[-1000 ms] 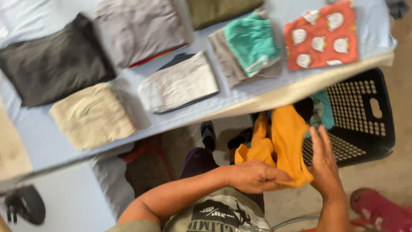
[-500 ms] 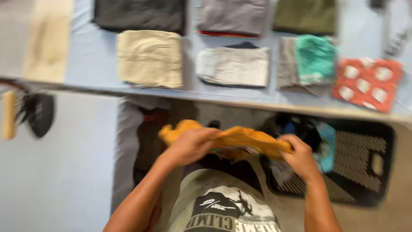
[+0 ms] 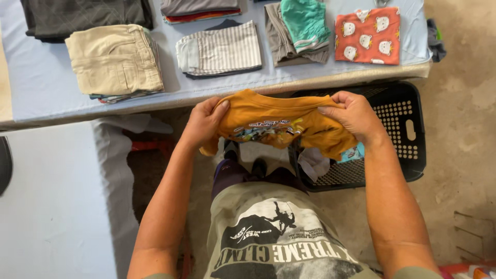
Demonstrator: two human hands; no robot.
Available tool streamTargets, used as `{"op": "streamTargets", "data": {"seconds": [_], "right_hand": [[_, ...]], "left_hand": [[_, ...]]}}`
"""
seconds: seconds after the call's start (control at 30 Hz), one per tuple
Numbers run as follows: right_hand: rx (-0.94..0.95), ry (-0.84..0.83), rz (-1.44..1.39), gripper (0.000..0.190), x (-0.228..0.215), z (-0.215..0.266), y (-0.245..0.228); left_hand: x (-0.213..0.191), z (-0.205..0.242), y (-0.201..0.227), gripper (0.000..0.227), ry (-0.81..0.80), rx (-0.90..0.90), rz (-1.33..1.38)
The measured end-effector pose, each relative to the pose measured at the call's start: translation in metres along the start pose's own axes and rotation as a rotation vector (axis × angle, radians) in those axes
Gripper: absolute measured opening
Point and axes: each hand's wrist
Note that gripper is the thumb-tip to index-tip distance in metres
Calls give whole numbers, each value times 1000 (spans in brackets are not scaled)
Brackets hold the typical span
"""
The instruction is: The person irons two shirts by hand, folds them into small rectangles, and places them onto a table next to other folded garments.
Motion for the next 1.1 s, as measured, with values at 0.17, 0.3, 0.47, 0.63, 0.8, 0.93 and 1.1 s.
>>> {"op": "streamTargets", "data": {"seconds": [0.17,0.3,0.47,0.63,0.8,0.93,1.1], "right_hand": [[47,3,-3,20,-6,13,-28],[-200,81,152,23,-3,29,-55],[-974,615,65,38,-2,92,-20],[-274,-549,1029,31,22,50,132],[-122,-286,924,37,8,16,99],[-376,-199,848,27,46,19,-22],[-1060,77,447,25,91,39,-27]], "left_hand": [[11,-7,6,26,-57,-13,107],[6,19,48,23,107,144,-146],[-22,110,53,24,479,998,-307],[-24,154,-62,28,-488,173,-967],[-93,183,-47,24,-121,-283,-546],[-120,199,18,26,73,-141,-562],[-108,247,13,26,912,866,-737]]}}
Point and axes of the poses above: each hand's wrist, its own z-axis away from the middle knuckle, its own x-axis out of the palm, y = z × x, and after that the axes turned 14 degrees about y, right-handed
